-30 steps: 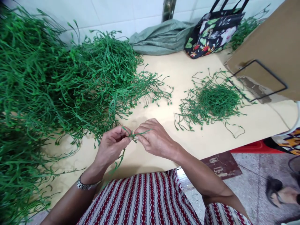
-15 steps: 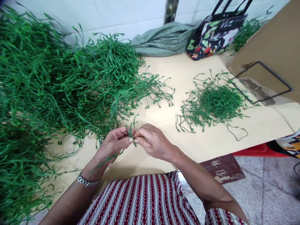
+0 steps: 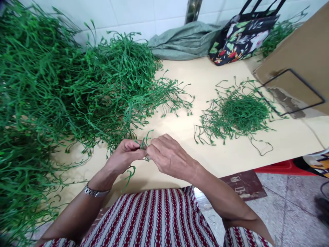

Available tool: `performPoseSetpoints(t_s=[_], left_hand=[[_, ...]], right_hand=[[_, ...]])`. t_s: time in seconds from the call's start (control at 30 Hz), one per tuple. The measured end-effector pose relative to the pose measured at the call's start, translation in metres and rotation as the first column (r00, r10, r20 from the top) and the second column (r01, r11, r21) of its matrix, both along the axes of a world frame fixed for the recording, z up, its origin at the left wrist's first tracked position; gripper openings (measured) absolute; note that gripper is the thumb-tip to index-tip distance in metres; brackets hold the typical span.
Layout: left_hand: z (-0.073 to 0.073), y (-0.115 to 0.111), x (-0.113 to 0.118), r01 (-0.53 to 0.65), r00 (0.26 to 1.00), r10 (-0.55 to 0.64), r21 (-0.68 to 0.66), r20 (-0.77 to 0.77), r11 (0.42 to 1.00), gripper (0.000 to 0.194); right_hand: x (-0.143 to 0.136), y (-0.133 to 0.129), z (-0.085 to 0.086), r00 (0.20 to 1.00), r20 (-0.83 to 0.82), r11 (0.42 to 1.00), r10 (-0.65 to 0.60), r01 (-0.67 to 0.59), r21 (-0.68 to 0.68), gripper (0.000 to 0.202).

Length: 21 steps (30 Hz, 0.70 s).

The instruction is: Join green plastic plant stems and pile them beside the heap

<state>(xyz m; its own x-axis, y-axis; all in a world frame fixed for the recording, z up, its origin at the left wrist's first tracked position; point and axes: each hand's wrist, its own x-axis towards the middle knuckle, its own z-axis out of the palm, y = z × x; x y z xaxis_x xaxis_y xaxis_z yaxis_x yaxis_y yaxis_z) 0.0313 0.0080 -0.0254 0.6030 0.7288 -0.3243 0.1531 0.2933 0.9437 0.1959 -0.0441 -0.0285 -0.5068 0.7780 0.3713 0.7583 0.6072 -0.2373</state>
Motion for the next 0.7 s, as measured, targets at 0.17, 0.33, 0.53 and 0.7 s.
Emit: performPoseSetpoints(t_s=[0.17,0.33,0.53,0.7], left_hand=[[-0.002,-0.005,0.006,-0.098,0.991,0.105,-0.087,0.088,0.991,0.019],[-0.002,-0.01,0.009,-0.198,0.966,0.218,-0.15,0.138,0.969,0.017],[-0.008,-0.017,0.008,-0.165,0.975,0.158,0.031,0.153,0.986,0.019],[-0.001,-0.011,-0.003,-0.133,0.989,0.092,0.433,0.115,0.892,0.022]], right_hand=[[-0.003,0.006,-0.01,0.964,-0.256,0.992,0.077,-0.099,-0.075,0.017],[-0.008,0.007,-0.014,0.829,-0.558,0.971,0.027,-0.154,-0.181,0.014],[-0.01,-0.001,-0.025,0.558,-0.785,0.791,-0.27,-0.337,-0.512,0.018],[-0.012,-0.004,-0.038,0.248,-0.831,0.608,-0.498,-0.584,-0.538,0.029]])
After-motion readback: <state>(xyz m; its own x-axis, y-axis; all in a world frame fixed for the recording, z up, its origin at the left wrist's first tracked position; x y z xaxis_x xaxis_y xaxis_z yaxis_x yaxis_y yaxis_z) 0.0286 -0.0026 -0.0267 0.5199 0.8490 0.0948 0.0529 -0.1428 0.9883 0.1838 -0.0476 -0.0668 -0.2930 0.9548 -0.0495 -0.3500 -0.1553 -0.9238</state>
